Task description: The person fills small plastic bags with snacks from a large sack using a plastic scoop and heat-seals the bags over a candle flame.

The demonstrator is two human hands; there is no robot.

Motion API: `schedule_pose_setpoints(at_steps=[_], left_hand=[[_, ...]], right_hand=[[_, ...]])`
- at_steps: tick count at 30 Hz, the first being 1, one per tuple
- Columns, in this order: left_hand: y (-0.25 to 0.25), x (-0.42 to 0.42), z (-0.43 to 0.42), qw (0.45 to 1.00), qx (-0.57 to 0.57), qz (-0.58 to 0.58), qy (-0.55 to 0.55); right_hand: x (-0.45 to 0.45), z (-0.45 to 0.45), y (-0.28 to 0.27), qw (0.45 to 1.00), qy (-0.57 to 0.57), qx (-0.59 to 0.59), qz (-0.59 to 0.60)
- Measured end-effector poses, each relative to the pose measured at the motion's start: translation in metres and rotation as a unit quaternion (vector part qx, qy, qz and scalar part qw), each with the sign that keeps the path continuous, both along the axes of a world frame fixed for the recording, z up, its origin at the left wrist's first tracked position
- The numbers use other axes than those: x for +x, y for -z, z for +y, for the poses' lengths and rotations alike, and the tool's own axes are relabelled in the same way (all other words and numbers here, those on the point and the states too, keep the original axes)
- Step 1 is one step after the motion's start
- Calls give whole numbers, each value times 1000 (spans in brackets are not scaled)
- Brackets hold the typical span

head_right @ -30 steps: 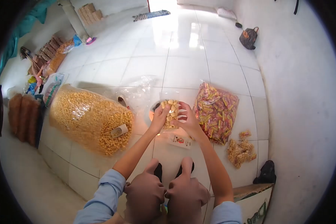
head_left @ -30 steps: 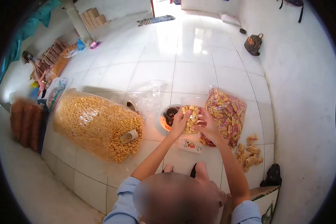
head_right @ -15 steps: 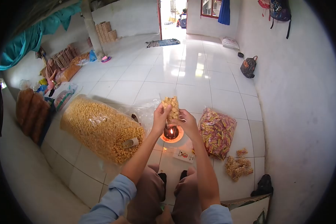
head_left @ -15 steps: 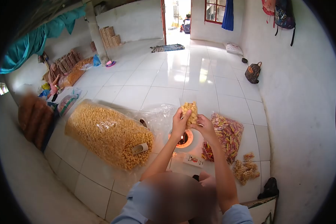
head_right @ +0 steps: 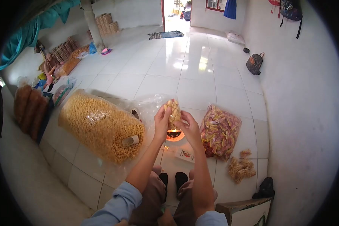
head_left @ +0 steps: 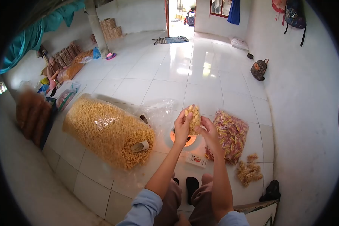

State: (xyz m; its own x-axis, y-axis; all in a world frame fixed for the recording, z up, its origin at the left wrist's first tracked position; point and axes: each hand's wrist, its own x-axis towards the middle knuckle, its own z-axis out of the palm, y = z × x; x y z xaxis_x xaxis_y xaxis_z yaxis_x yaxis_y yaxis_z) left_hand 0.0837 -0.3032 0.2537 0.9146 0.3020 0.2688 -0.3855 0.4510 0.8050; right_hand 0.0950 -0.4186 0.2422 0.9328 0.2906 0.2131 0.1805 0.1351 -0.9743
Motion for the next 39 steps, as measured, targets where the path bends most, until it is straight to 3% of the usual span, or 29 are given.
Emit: schedule_pose_setpoints(at_steps=[4,6,8,14,17,21,26,32,36,39], left_hand=[[6,-3,-7,999,49,-2,22],[5,-6,-13,999,50,-1,19],[1,-9,-19,997,71,-5,5],[-3,-1,-29,988,81,-23,-126],[-8,-7,-32,991,36,17,-127],[-16,-8,-34,986,11,16,-164],[-14,-8,-27,986,27,25,-165],[-17,-9,-31,994,-3,32,-109],[-9,-7,-30,994,15,69,-82],[-7,-4,-30,992,-2,53,-115]], right_hand=[[3,5,-27,990,31,135,1],[6,7,-26,990,42,129,-21],[6,10,-19,976,151,156,-11],[0,19,-16,952,221,206,-39],[-4,18,-18,951,245,185,-30],[-5,21,-22,948,215,229,-51],[-4,15,-21,973,163,159,-36],[0,16,-14,953,253,133,-105],[1,11,-14,957,257,93,-95],[-2,12,-21,963,208,151,-75]])
